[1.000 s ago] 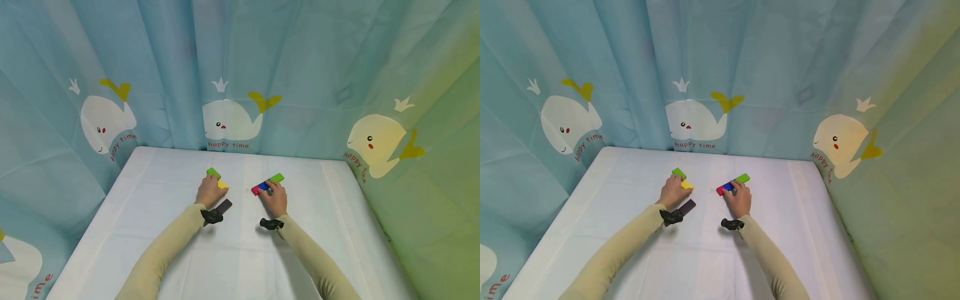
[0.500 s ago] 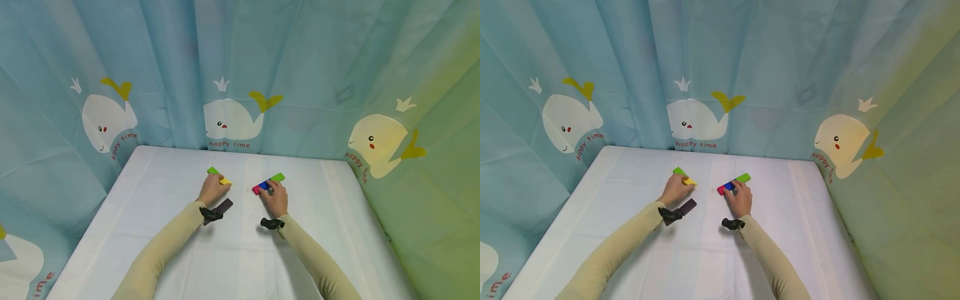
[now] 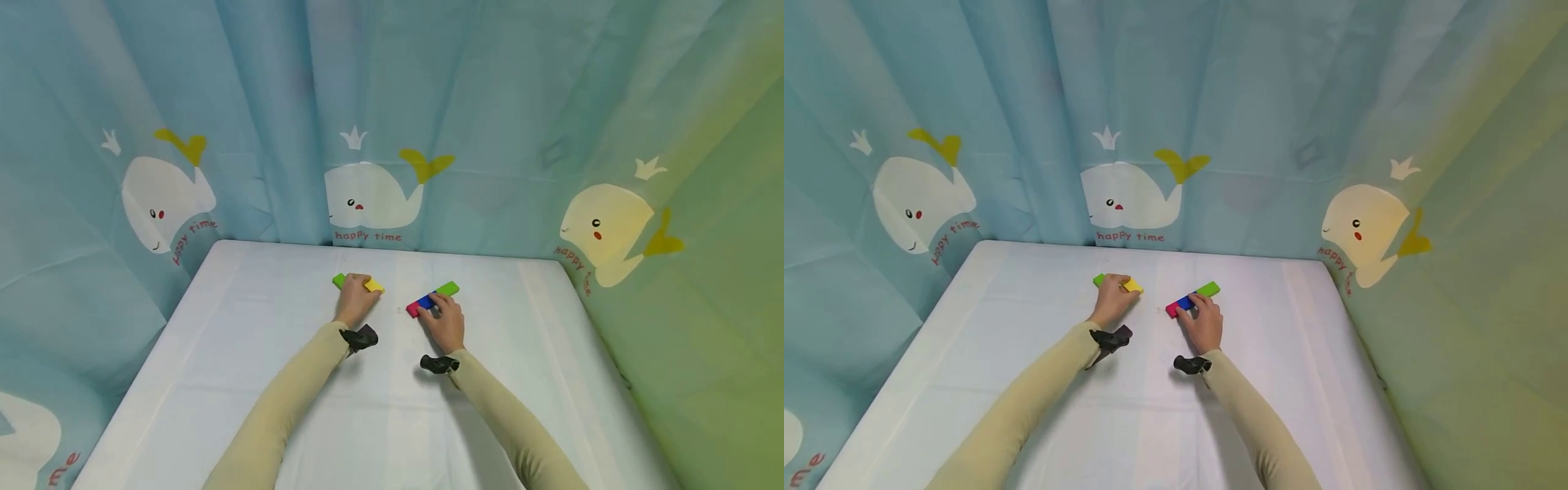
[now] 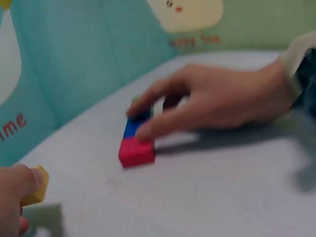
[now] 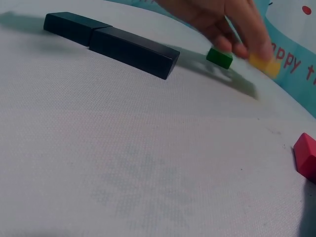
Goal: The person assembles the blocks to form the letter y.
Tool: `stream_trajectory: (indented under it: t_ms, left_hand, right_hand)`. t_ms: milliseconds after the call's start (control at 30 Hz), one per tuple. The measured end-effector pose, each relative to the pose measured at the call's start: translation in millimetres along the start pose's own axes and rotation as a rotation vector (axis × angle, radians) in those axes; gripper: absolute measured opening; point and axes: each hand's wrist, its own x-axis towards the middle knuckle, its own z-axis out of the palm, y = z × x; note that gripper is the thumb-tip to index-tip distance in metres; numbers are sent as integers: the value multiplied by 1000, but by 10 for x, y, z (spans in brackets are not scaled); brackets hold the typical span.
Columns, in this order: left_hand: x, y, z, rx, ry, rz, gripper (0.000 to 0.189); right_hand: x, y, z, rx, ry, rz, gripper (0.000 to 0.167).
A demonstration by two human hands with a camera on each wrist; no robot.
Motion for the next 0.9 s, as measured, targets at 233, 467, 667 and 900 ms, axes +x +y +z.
stream_trajectory:
  t_ms: [233, 467, 667, 900]
  left_hand:
    - [46, -21, 138, 86, -6, -36, 39]
    - [47, 110, 240, 99, 34, -22, 35]
    - [50, 142, 372, 67, 58, -63, 35]
    - [16, 225, 438, 30, 28, -86, 37]
  right_hand:
    - [-1, -15, 11, -2, -11, 9, 52]
    - [5, -11, 6, -21, -13, 40, 52]
    - [5, -12, 19, -34, -20, 54, 53]
    - [11, -8, 24, -53, -34, 70, 54]
